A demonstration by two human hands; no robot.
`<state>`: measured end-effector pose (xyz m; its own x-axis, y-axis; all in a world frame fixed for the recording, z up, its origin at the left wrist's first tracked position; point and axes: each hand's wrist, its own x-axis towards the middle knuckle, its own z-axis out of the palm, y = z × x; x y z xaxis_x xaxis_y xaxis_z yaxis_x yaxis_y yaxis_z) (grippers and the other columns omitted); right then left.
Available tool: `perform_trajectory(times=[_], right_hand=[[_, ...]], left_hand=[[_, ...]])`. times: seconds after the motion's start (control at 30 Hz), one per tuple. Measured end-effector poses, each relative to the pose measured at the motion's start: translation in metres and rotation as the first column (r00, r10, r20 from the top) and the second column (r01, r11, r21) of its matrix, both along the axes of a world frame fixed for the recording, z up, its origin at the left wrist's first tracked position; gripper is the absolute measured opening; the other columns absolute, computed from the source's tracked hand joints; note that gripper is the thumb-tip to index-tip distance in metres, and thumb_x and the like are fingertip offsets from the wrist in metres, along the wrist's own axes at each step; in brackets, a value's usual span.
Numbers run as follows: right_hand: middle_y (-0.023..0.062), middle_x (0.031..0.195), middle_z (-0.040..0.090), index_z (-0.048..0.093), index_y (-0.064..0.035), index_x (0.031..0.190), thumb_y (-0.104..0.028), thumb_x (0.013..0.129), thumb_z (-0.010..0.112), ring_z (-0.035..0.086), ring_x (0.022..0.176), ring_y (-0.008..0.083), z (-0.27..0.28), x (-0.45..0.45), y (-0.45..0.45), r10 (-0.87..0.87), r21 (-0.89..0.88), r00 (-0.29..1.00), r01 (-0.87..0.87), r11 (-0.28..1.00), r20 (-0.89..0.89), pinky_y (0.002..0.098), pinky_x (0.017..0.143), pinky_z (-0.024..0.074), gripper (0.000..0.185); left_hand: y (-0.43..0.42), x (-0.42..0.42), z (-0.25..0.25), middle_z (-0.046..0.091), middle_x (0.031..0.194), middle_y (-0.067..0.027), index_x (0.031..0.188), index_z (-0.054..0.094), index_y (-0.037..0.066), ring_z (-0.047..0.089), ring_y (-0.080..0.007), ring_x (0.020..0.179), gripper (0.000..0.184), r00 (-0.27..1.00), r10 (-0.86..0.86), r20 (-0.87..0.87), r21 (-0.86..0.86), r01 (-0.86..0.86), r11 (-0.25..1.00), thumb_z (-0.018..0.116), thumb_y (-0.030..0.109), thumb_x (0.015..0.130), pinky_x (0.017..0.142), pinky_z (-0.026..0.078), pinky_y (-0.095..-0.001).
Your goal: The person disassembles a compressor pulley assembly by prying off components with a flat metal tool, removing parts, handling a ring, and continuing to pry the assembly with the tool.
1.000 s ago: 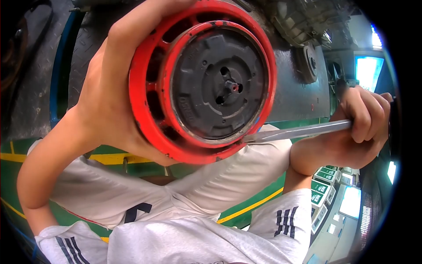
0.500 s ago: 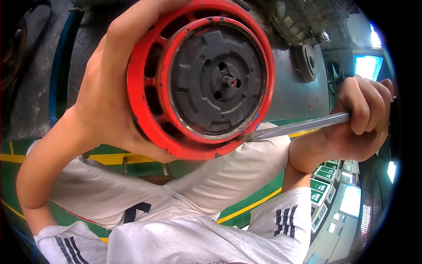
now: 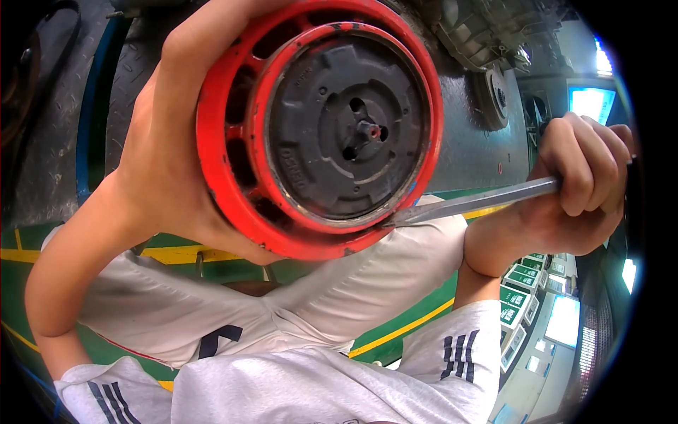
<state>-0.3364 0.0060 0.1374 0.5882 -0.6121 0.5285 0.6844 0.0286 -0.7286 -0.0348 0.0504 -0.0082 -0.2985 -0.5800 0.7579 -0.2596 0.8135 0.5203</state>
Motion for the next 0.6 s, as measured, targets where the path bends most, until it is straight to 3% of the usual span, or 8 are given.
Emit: perform_trajectory(times=[0.07,0.2,0.33,0.4,0.43,0.53,0.57,0.6], right_hand=[[0.0006,0.049,0.043,0.047,-0.0147,0.073,-0.015,0.094,0.056,0.036,0.031,0.0128,0.000,0.000,-0.001,0.027,0.049,0.998,-0.030,0.998,0.061,0.0210,0.031,0.0323,0.023],[0.0003,0.049,0.040,0.043,-0.0162,0.072,-0.023,0.103,0.045,0.032,0.031,0.0108,-0.008,0.015,0.002,-0.006,0.146,0.998,0.015,0.989,-0.060,0.0202,0.031,0.0302,0.032],[-0.0008,0.049,0.037,0.040,-0.0168,0.067,-0.018,0.104,0.045,0.031,0.033,0.0091,-0.012,0.021,0.010,0.022,0.137,1.000,-0.019,0.990,-0.020,0.0198,0.032,0.0270,0.037],[-0.0012,0.049,0.036,0.039,-0.0170,0.065,-0.016,0.104,0.044,0.030,0.033,0.0088,-0.020,0.023,0.019,0.006,0.131,1.000,-0.009,0.991,0.024,0.0198,0.032,0.0254,0.040],[-0.0014,0.048,0.035,0.038,-0.0173,0.063,-0.014,0.105,0.043,0.029,0.034,0.0086,-0.024,0.023,0.023,-0.039,0.125,0.996,0.029,0.992,0.077,0.0203,0.033,0.0237,0.042],[-0.0020,0.048,0.032,0.035,-0.0177,0.061,-0.010,0.106,0.041,0.024,0.035,0.0080,-0.028,0.009,0.039,-0.099,0.203,0.992,0.082,0.976,0.079,0.0223,0.035,0.0190,0.046],[-0.0041,0.048,0.029,0.030,-0.0180,0.063,-0.013,0.107,0.036,0.018,0.036,0.0075,-0.033,0.001,0.045,-0.282,0.210,0.955,0.258,0.943,0.094,0.0237,0.034,0.0154,0.045],[-0.0052,0.047,0.026,0.027,-0.0180,0.064,-0.016,0.108,0.034,0.015,0.037,0.0078,-0.036,0.009,0.045,-0.248,0.227,0.964,0.220,0.949,0.101,0.0248,0.034,0.0146,0.045]], left_hand=[[-0.001,0.001,0.001,0.044,0.146,-0.0257,0.151,0.025,-0.008,0.051,-0.0304,0.133,0.108,1.000,-0.005,0.011,0.022,0.005,1.000,0.089,0.019,0.068,0.113,0.040,-0.0386],[-0.002,0.004,-0.002,0.046,0.145,-0.0253,0.150,0.028,-0.009,0.052,-0.0290,0.132,0.105,1.000,0.003,0.005,0.024,-0.003,1.000,0.089,0.019,0.068,0.113,0.040,-0.0378],[0.002,-0.004,0.000,0.046,0.145,-0.0261,0.150,0.027,-0.010,0.053,-0.0295,0.132,0.106,0.993,-0.058,-0.107,-0.016,0.057,0.998,0.089,0.019,0.069,0.113,0.040,-0.0379],[0.000,0.007,-0.006,0.046,0.145,-0.0267,0.150,0.026,-0.010,0.052,-0.0301,0.132,0.106,0.999,-0.011,-0.035,0.008,0.011,1.000,0.089,0.019,0.069,0.113,0.041,-0.0382],[-0.001,0.011,-0.008,0.045,0.145,-0.0272,0.150,0.026,-0.010,0.052,-0.0307,0.132,0.107,0.999,0.032,0.040,0.026,-0.033,0.999,0.089,0.019,0.069,0.113,0.041,-0.0385],[0.001,0.003,-0.002,0.045,0.146,-0.0274,0.150,0.025,-0.010,0.051,-0.0305,0.133,0.107,1.000,-0.008,0.003,0.004,0.008,1.000,0.089,0.020,0.070,0.113,0.041,-0.0389],[0.000,0.002,-0.003,0.045,0.146,-0.0274,0.150,0.025,-0.010,0.051,-0.0305,0.133,0.107,1.000,-0.009,0.003,0.003,0.009,1.000,0.089,0.020,0.070,0.113,0.041,-0.0389],[-0.002,0.001,-0.003,0.045,0.146,-0.0265,0.150,0.025,-0.010,0.051,-0.0299,0.133,0.107,1.000,-0.019,-0.021,-0.015,0.019,1.000,0.089,0.020,0.070,0.113,0.041,-0.0386]])
